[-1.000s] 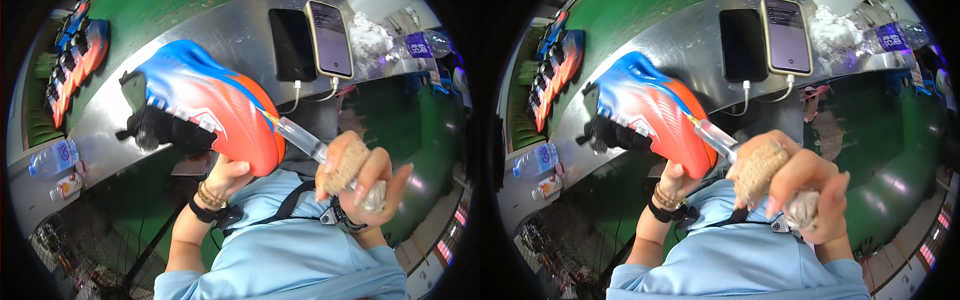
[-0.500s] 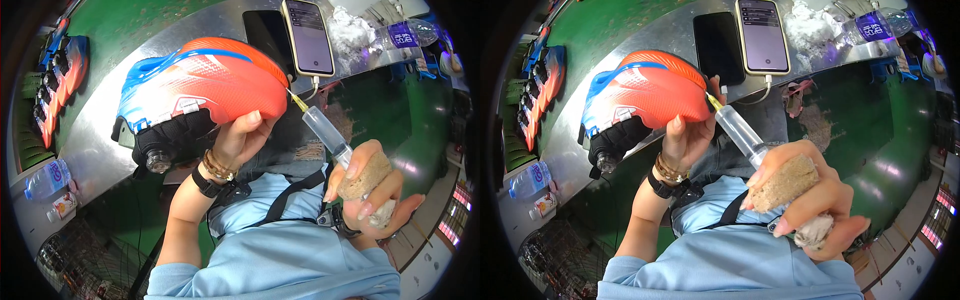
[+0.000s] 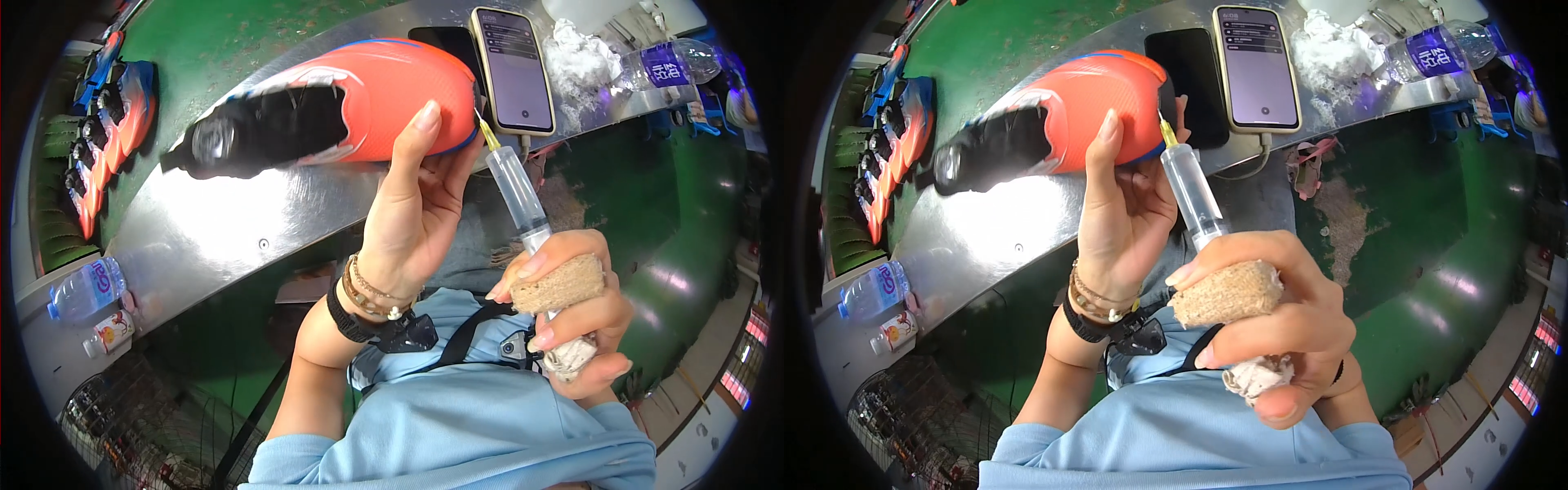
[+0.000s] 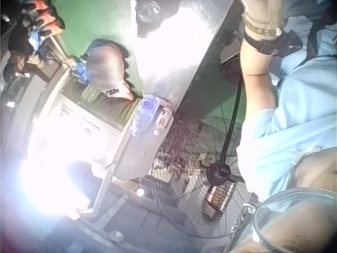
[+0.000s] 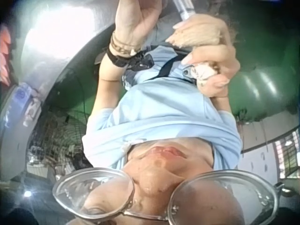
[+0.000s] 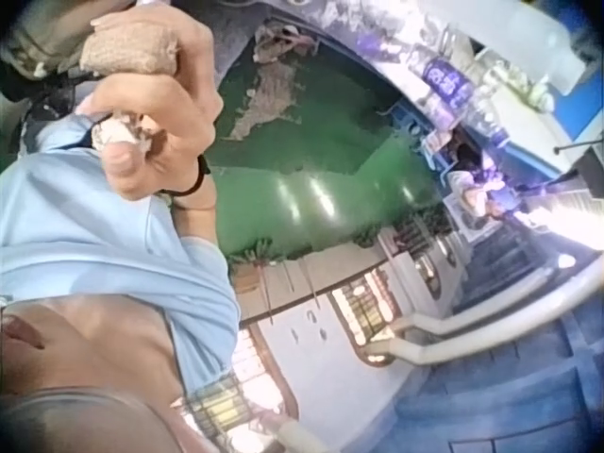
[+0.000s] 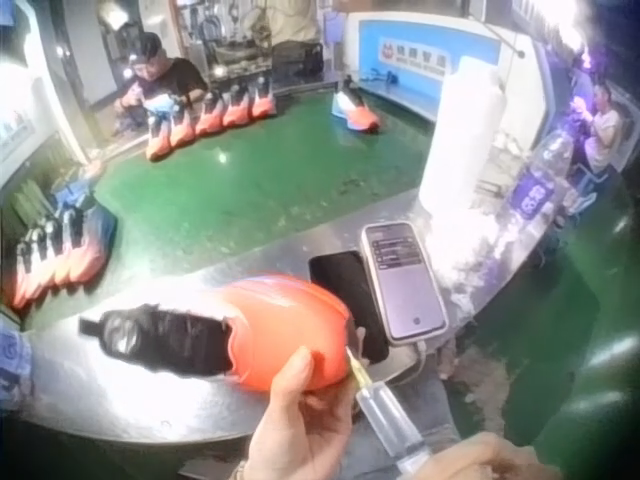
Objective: Using a syringe to apply adhesive to the edges of shoe soles.
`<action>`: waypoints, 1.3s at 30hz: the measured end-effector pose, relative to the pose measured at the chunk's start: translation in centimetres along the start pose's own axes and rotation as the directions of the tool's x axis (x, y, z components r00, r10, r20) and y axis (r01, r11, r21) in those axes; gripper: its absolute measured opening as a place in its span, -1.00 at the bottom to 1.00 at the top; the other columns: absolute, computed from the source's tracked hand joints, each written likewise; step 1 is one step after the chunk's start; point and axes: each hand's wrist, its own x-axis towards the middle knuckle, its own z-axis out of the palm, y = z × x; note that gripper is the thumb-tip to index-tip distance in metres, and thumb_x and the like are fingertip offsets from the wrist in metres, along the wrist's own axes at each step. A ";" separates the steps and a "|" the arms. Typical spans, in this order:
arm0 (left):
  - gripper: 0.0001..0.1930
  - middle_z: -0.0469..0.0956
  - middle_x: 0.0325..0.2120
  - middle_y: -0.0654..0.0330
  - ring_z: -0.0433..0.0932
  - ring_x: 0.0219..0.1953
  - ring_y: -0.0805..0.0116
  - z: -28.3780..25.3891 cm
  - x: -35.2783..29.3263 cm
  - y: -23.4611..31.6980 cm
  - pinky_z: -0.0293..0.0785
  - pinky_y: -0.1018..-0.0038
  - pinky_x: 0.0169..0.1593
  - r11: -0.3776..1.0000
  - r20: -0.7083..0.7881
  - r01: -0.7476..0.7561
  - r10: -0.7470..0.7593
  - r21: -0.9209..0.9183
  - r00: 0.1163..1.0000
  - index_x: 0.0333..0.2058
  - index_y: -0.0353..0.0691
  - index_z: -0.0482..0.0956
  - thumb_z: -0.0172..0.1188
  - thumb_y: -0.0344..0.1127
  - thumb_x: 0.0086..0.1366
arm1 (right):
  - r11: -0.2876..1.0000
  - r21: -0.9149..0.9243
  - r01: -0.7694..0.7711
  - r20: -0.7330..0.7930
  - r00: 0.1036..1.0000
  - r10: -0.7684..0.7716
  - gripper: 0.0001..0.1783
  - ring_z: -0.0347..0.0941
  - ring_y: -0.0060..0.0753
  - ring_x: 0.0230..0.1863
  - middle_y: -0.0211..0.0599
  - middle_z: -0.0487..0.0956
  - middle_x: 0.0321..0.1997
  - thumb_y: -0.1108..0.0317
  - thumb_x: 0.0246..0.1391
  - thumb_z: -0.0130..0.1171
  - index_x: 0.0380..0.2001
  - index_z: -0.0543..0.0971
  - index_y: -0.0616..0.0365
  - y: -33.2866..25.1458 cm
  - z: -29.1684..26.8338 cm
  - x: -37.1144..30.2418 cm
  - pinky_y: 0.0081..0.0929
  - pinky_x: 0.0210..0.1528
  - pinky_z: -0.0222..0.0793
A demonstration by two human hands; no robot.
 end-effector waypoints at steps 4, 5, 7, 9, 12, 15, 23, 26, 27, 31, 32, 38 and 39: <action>-0.74 0.50 -0.24 0.28 0.49 -0.20 0.50 1.2 -0.6 0.9 0.44 0.49 0.00 0.998 -0.091 0.030 -0.024 0.056 0.996 -0.21 -0.19 0.45 0.20 -0.30 0.12 | 0.999 -0.029 0.013 0.019 1.000 -0.013 -0.46 0.46 -0.13 -0.31 0.13 0.38 -0.17 -0.17 0.03 -0.06 -0.48 0.53 0.15 0.6 0.1 -0.3 -0.36 -0.31 0.42; -0.75 0.51 -0.25 0.29 0.49 -0.21 0.51 1.4 -0.9 1.1 0.45 0.52 -0.02 0.998 -0.115 0.032 -0.025 0.059 0.993 -0.22 -0.19 0.46 0.20 -0.28 0.13 | 0.999 -0.045 0.025 0.038 0.999 -0.023 -0.48 0.46 -0.14 -0.31 0.12 0.38 -0.17 -0.15 0.03 -0.05 -0.49 0.53 0.15 1.0 0.1 -0.4 -0.37 -0.31 0.42; -0.76 0.51 -0.26 0.29 0.50 -0.23 0.52 1.6 -1.0 1.0 0.46 0.54 -0.03 0.997 -0.132 0.043 -0.033 0.067 0.991 -0.22 -0.19 0.47 0.19 -0.27 0.13 | 0.994 -0.096 0.048 0.069 0.997 -0.041 -0.52 0.46 -0.15 -0.31 0.10 0.40 -0.17 -0.09 0.03 -0.03 -0.51 0.54 0.14 1.3 -0.2 -0.6 -0.39 -0.31 0.42; -0.74 0.51 -0.26 0.28 0.50 -0.23 0.50 1.9 -1.0 0.9 0.46 0.57 -0.05 0.996 -0.140 0.044 -0.032 0.082 0.990 -0.21 -0.20 0.46 0.18 -0.25 0.15 | 0.992 -0.110 0.061 0.078 0.996 -0.052 -0.55 0.46 -0.15 -0.31 0.09 0.40 -0.17 -0.05 0.03 -0.02 -0.50 0.54 0.15 1.3 -0.5 -0.6 -0.39 -0.30 0.42; -0.72 0.51 -0.25 0.27 0.50 -0.21 0.47 2.2 -0.8 0.8 0.46 0.58 -0.05 0.994 -0.136 0.052 -0.038 0.101 0.990 -0.20 -0.22 0.45 0.17 -0.24 0.15 | 0.995 -0.092 0.050 0.060 0.997 -0.044 -0.56 0.46 -0.16 -0.30 0.08 0.41 -0.18 -0.04 0.04 -0.03 -0.50 0.54 0.15 1.4 -0.9 -0.8 -0.38 -0.30 0.42; -0.71 0.50 -0.24 0.24 0.50 -0.18 0.42 2.4 -0.9 0.9 0.46 0.57 -0.05 0.994 -0.144 0.037 -0.022 0.099 0.989 -0.18 -0.23 0.44 0.17 -0.24 0.15 | 0.991 -0.100 0.091 0.074 0.994 -0.084 -0.57 0.47 -0.18 -0.31 0.07 0.41 -0.18 -0.03 0.04 -0.03 -0.49 0.53 0.15 2.1 -1.1 -0.9 -0.38 -0.31 0.42; -0.69 0.50 -0.22 0.19 0.47 -0.09 0.32 1.3 0.7 2.3 0.41 0.59 0.02 0.986 -0.150 0.083 -0.062 0.141 0.987 -0.16 -0.27 0.43 0.16 -0.25 0.16 | 0.956 -0.225 0.187 -0.110 0.970 -0.216 -0.47 0.48 -0.19 -0.36 0.06 0.39 -0.23 -0.16 0.08 -0.16 -0.47 0.48 0.13 1.9 -2.5 -0.5 -0.40 -0.36 0.44; -0.45 0.54 -0.42 0.14 0.50 -0.34 0.40 -1.8 3.5 7.7 0.45 0.56 -0.16 0.910 -0.079 0.313 -0.303 0.271 0.950 -0.11 -0.31 0.43 0.16 0.06 0.10 | 0.911 -0.325 0.254 -0.265 0.900 -0.346 -0.43 0.45 -0.19 -0.37 0.09 0.30 -0.20 -0.16 0.13 -0.31 -0.46 0.38 0.17 0.5 -5.6 0.5 -0.37 -0.34 0.43; -0.39 0.54 -0.52 0.17 0.46 -0.43 0.44 -2.4 5.0 9.9 0.44 0.51 -0.24 0.849 -0.121 0.097 -0.039 0.519 0.992 -0.11 -0.30 0.43 0.11 0.16 0.08 | 0.905 -0.344 0.249 -0.308 0.881 -0.359 -0.43 0.44 -0.19 -0.37 0.12 0.29 -0.18 -0.14 0.14 -0.34 -0.47 0.37 0.19 0.5 -6.8 0.4 -0.36 -0.33 0.42; -0.55 0.40 -0.11 0.20 0.45 -0.07 0.26 -10.4 11.1 29.5 0.49 0.58 -0.12 0.719 0.122 -0.428 0.437 0.548 0.891 -0.07 -0.21 0.35 0.14 -0.08 0.15 | 0.892 -0.385 0.236 -0.356 0.854 -0.379 -0.46 0.42 -0.20 -0.37 0.15 0.30 -0.19 -0.06 0.16 -0.35 -0.49 0.36 0.23 0.8 -8.8 -0.2 -0.36 -0.32 0.41; -0.56 0.41 -0.11 0.20 0.44 -0.06 0.19 -9.1 12.6 28.3 0.49 0.59 -0.10 0.794 0.009 -0.481 0.515 0.372 0.857 -0.05 -0.19 0.32 0.14 -0.14 0.16 | 0.894 -0.411 0.179 -0.365 0.866 -0.341 -0.48 0.42 -0.20 -0.37 0.16 0.30 -0.19 -0.03 0.15 -0.35 -0.50 0.37 0.24 1.2 -9.6 -0.7 -0.37 -0.33 0.40; -0.55 0.39 -0.03 0.10 0.38 0.01 0.33 -12.7 10.7 31.4 0.40 0.55 -0.02 -0.363 0.272 0.185 0.882 0.913 0.384 0.09 -0.29 0.18 -0.03 -0.29 0.24 | 0.902 -0.408 0.143 -0.395 0.863 -0.315 -0.56 0.40 -0.20 -0.38 0.23 0.34 -0.23 0.09 0.11 -0.32 -0.54 0.36 0.26 3.0 -11.2 -0.6 -0.40 -0.37 0.39; -0.55 0.39 -0.03 0.10 0.38 0.01 0.33 -10.9 11.1 30.2 0.40 0.55 -0.02 -0.373 0.285 0.187 0.883 0.909 0.373 0.09 -0.29 0.18 -0.03 -0.29 0.24 | 0.914 -0.388 0.119 -0.407 0.868 -0.286 -0.58 0.40 -0.21 -0.37 0.21 0.34 -0.22 0.12 0.09 -0.31 -0.54 0.36 0.26 3.0 -11.4 0.0 -0.41 -0.37 0.39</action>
